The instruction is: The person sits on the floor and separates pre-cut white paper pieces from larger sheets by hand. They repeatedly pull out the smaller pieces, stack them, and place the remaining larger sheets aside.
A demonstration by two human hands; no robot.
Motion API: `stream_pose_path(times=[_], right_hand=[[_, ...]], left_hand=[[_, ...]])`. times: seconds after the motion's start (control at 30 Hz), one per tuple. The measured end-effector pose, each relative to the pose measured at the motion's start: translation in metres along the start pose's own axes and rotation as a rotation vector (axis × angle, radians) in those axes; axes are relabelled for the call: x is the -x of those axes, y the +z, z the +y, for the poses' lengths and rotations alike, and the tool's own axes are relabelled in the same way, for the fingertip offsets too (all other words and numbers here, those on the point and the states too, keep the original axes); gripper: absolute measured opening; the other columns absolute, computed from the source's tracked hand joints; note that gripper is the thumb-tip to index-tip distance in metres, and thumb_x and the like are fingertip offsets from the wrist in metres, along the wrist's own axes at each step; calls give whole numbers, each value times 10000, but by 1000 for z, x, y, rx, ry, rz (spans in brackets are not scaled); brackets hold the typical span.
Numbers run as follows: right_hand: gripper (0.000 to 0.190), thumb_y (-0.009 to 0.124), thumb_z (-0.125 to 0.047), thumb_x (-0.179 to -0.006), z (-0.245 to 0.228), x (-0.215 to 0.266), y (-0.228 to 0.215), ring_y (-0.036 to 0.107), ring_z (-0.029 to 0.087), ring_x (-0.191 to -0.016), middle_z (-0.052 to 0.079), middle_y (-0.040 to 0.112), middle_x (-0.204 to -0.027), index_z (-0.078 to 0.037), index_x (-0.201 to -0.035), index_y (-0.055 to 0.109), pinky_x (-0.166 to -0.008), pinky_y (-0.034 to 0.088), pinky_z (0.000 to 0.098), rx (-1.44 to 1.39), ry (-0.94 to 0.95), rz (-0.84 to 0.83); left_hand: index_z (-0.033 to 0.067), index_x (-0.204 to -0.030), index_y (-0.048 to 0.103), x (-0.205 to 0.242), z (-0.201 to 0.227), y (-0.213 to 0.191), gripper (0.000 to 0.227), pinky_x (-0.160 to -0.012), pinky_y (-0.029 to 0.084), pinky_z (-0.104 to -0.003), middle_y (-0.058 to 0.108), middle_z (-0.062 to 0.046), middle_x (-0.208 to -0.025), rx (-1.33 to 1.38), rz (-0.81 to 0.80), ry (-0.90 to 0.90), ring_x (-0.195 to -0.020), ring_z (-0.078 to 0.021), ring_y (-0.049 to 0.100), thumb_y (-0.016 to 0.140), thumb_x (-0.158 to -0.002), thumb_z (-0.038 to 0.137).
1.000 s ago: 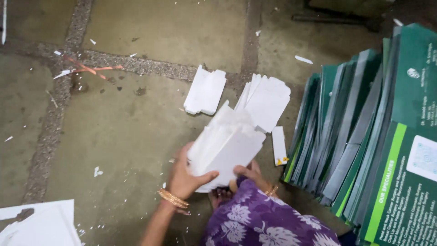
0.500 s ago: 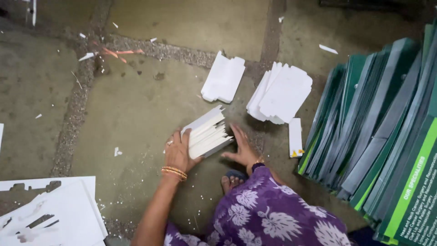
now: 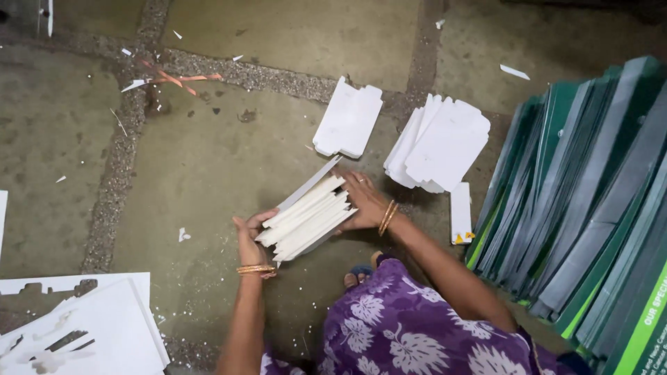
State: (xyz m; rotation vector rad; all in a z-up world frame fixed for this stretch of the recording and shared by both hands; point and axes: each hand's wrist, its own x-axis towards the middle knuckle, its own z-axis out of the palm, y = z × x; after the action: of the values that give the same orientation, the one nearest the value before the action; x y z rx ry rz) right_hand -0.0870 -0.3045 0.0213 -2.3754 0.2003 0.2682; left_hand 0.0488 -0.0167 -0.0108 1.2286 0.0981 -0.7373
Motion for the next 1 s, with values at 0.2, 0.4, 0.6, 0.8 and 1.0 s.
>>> stream_pose_path(times=[0.2, 0.4, 0.6, 0.8, 1.0], right_hand=[[1637, 908, -716, -502, 27, -8, 11, 103, 443, -1539, 305, 90, -1662, 35, -1591, -57, -1246, 92, 553, 11, -81, 77], [1666, 918, -695, -458, 2, -22, -21, 87, 447, -1550, 287, 70, -1678, 19, -1572, -93, -1245, 73, 563, 85, -198, 116], [1685, 901, -657, -440, -15, -16, -21, 143, 417, -1521, 224, 141, -1672, -36, -1612, -138, -1241, 127, 578, -140, 123, -8], [1490, 928, -679, -524, 15, -14, 29, 144, 425, -1572, 172, 184, -1709, -104, -1641, 127, -1257, 197, 600, -60, -254, 227], [1427, 941, -631, -532, -7, 11, 28, 188, 428, -1549, 128, 306, -1662, -119, -1619, 172, -1235, 189, 622, -82, -227, 202]], left_hand=[[-40, -996, 677, -13, -35, -9, 827, -1049, 492, -449, 715, -223, -1139, 147, -18, 21, -1088, -319, 652, 280, -1040, 684], [-45, -920, 679, -17, -29, 0, 827, -1010, 511, -442, 725, -222, -1059, 79, 22, 76, -1021, -305, 673, 312, -1038, 686], [-45, -1027, 700, -19, -38, -22, 905, -921, 487, -448, 677, -172, -986, 144, 66, -1, -943, -283, 623, 272, -1065, 752], [-46, -1443, 502, 11, -7, 8, 986, -1118, 414, -418, 615, -179, -1394, 73, 55, 148, -1294, -295, 548, 299, -965, 793], [92, -1624, 59, 11, -31, 16, 1047, -1224, 283, -511, 201, -167, -1677, -8, 28, 219, -1521, -333, 260, 468, -902, 730]])
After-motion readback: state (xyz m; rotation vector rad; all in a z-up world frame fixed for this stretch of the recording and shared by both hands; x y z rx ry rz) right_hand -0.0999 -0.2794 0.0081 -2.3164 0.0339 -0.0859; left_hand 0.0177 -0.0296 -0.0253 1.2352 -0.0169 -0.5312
